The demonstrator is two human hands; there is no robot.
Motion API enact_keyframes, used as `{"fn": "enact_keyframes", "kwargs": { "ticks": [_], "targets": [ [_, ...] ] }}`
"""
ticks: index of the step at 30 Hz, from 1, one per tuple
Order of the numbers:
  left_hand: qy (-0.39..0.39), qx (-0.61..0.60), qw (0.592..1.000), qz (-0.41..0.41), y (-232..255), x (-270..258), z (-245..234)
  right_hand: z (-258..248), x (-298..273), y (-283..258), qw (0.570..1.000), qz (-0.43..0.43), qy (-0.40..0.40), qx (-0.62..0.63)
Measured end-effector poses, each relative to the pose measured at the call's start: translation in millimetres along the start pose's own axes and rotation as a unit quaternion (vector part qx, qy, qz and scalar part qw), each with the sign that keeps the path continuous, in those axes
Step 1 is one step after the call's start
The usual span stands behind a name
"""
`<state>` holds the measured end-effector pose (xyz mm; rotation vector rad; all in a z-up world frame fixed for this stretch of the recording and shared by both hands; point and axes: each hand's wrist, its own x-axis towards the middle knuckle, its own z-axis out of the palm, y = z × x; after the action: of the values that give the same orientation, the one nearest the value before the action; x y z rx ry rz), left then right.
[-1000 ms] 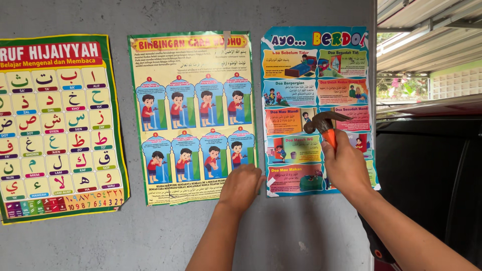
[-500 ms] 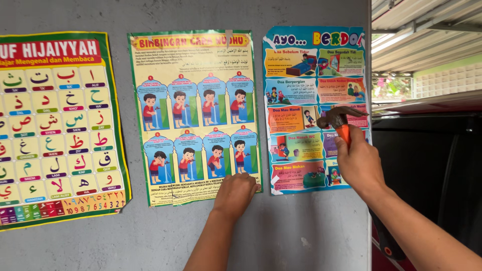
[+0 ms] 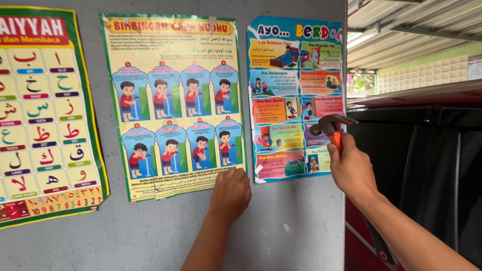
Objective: The person uses a hammer to drive nails into a wall and secures colorful educational posters. They repeatedly hammer nails, adjust the posters, and occasionally retrieve nails from the floor.
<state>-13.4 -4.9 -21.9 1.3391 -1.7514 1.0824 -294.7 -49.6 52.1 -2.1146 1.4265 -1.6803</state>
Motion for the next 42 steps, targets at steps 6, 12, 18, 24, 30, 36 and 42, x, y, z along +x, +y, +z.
{"fn": "enact_keyframes", "kwargs": {
  "ticks": [6, 12, 18, 24, 30, 36, 42],
  "targets": [
    [0.053, -0.027, 0.998, 0.014, 10, -4, 5, -9, -15, 0, 0.999, 0.020, -0.022, -0.030],
    [0.056, -0.015, 0.998, 0.005, 21, -12, 6, -16, -28, -2, 0.998, 0.034, -0.041, -0.022],
    [0.066, -0.029, 0.997, 0.004, 36, -8, 1, -33, -33, 0, 0.998, 0.014, -0.050, -0.045],
    [0.077, -0.029, 0.997, -0.002, 71, 4, -7, -59, -41, 8, 0.999, -0.030, -0.013, -0.037],
    [0.125, 0.039, 0.991, 0.027, 112, 5, -29, -94, -58, 14, 0.999, -0.011, -0.025, -0.046],
    [0.097, -0.033, 0.995, 0.016, 150, -1, -59, -134, -78, 26, 0.998, -0.025, -0.016, -0.061],
    [0.127, -0.046, 0.991, 0.025, 189, 2, -84, -178, -90, 26, 0.997, -0.003, -0.016, -0.075]
  ]
}}
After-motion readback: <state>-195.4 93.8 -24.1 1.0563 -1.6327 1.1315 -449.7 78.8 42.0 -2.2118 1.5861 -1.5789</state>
